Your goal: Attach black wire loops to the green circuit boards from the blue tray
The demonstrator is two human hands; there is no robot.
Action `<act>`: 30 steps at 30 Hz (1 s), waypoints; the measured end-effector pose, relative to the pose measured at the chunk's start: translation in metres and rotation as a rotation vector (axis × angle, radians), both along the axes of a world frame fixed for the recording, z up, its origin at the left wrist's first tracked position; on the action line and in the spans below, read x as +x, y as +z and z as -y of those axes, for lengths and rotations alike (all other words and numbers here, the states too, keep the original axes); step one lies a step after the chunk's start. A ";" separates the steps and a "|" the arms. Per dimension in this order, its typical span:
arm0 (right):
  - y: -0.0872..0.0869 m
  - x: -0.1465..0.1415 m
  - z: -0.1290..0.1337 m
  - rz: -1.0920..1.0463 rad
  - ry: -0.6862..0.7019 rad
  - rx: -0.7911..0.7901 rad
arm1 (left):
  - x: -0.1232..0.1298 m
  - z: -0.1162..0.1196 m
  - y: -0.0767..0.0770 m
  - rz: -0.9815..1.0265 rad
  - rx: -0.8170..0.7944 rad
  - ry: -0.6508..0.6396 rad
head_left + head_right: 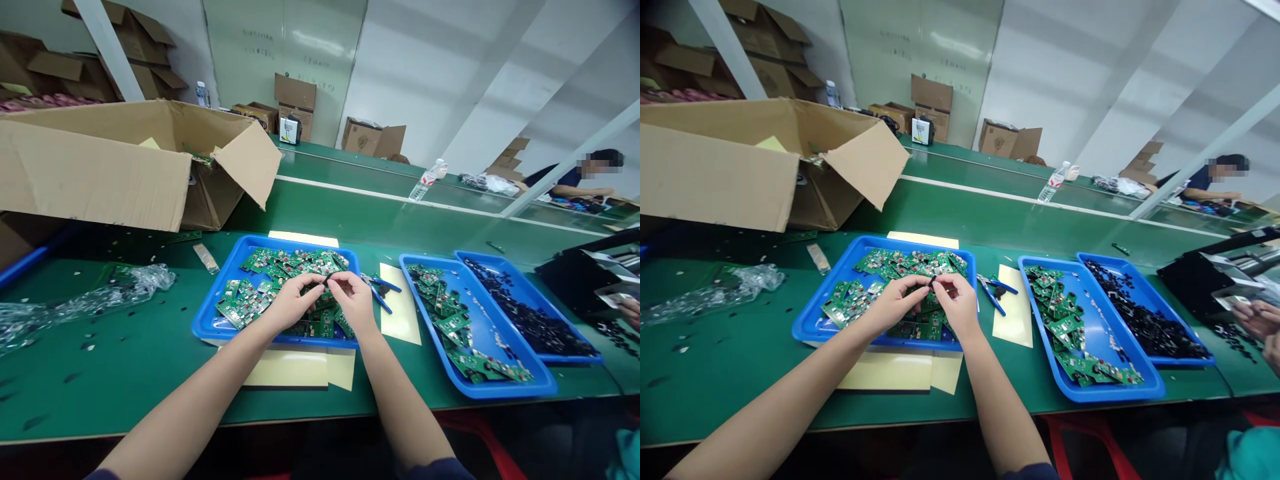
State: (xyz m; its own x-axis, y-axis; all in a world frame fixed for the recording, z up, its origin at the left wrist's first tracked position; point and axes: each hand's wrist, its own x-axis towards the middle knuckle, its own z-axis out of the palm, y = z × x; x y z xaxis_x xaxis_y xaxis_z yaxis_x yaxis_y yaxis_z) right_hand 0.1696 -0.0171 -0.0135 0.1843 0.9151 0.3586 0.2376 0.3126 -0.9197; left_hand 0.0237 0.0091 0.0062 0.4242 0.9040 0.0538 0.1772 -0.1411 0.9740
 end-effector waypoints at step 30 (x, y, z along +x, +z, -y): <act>-0.002 0.004 -0.001 0.386 0.074 0.128 | 0.000 -0.002 0.001 0.019 -0.136 -0.060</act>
State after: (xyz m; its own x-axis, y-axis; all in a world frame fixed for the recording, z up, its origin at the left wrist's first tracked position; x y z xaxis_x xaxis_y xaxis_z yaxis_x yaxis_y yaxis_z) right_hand 0.1738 -0.0164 -0.0152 -0.0507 0.8645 0.5001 0.5299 0.4478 -0.7202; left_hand 0.0240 0.0109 0.0068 0.4780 0.8764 -0.0589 0.1535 -0.0173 0.9880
